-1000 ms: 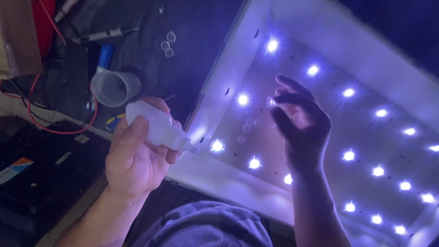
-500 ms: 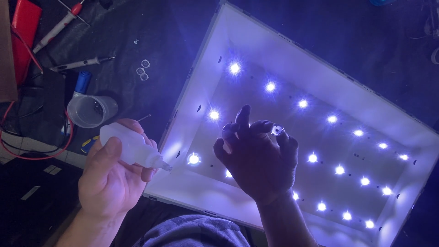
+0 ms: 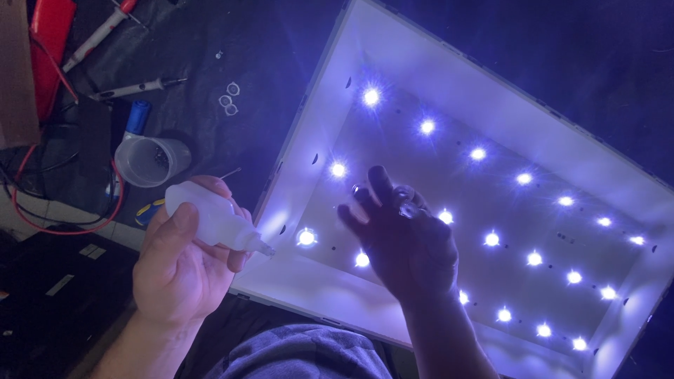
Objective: Applying adhesive to small plastic LED lenses and attaching them to an LED backlight panel during a TV repair.
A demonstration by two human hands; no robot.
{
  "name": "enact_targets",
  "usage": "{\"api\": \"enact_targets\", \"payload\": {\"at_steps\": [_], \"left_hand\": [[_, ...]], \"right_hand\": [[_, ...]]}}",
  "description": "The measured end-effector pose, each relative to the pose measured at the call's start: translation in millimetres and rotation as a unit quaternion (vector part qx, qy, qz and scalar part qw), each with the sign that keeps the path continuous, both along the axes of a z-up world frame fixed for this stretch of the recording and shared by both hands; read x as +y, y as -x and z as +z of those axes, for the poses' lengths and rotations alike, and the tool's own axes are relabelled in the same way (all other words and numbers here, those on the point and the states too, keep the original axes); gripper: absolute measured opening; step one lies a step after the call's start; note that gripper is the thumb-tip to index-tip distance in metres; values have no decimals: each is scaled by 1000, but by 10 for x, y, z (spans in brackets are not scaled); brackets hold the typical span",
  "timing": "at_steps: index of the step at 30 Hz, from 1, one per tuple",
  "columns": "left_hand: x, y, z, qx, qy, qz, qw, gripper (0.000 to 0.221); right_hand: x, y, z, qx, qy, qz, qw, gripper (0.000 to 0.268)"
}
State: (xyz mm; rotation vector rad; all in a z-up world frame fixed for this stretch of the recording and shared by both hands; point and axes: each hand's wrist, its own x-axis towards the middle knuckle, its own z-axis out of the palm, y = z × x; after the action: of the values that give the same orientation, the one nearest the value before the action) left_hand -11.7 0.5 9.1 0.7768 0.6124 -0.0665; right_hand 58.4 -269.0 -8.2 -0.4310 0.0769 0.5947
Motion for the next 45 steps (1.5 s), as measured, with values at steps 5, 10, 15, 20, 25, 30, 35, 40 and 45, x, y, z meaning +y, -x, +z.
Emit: {"api": "enact_targets", "payload": {"at_steps": [5, 10, 15, 20, 25, 30, 35, 40, 45], "left_hand": [[11, -16, -24, -72, 21, -1, 997, 37], [52, -17, -75, -79, 24, -12, 996, 34], [92, -12, -208, -50, 70, 5, 996, 38], [155, 22, -497, -83, 159, -17, 984, 41], [200, -401, -439, -186, 183, -83, 962, 47], [91, -851, -368, -219, 2, -95, 971, 30], [-80, -916, -444, -154, -164, -77, 971, 30], [-144, -895, -661, -92, -192, -110, 971, 33], [-225, -887, -706, -51, -183, -81, 978, 34]], "right_hand": [[141, -176, -207, -313, 552, -60, 771, 14], [99, -357, -475, -430, 656, -51, 618, 16], [-51, -784, -580, -506, 669, -111, 532, 17], [-41, -1147, -741, -509, 708, -130, 472, 11], [30, -1371, -863, -530, 697, -153, 457, 12], [72, -1456, -864, -525, 730, -116, 422, 15], [114, -1514, -923, -500, 735, -120, 442, 13], [166, -1593, -977, -485, 734, -129, 457, 14], [197, -1611, -988, -465, 751, -116, 454, 11]]}}
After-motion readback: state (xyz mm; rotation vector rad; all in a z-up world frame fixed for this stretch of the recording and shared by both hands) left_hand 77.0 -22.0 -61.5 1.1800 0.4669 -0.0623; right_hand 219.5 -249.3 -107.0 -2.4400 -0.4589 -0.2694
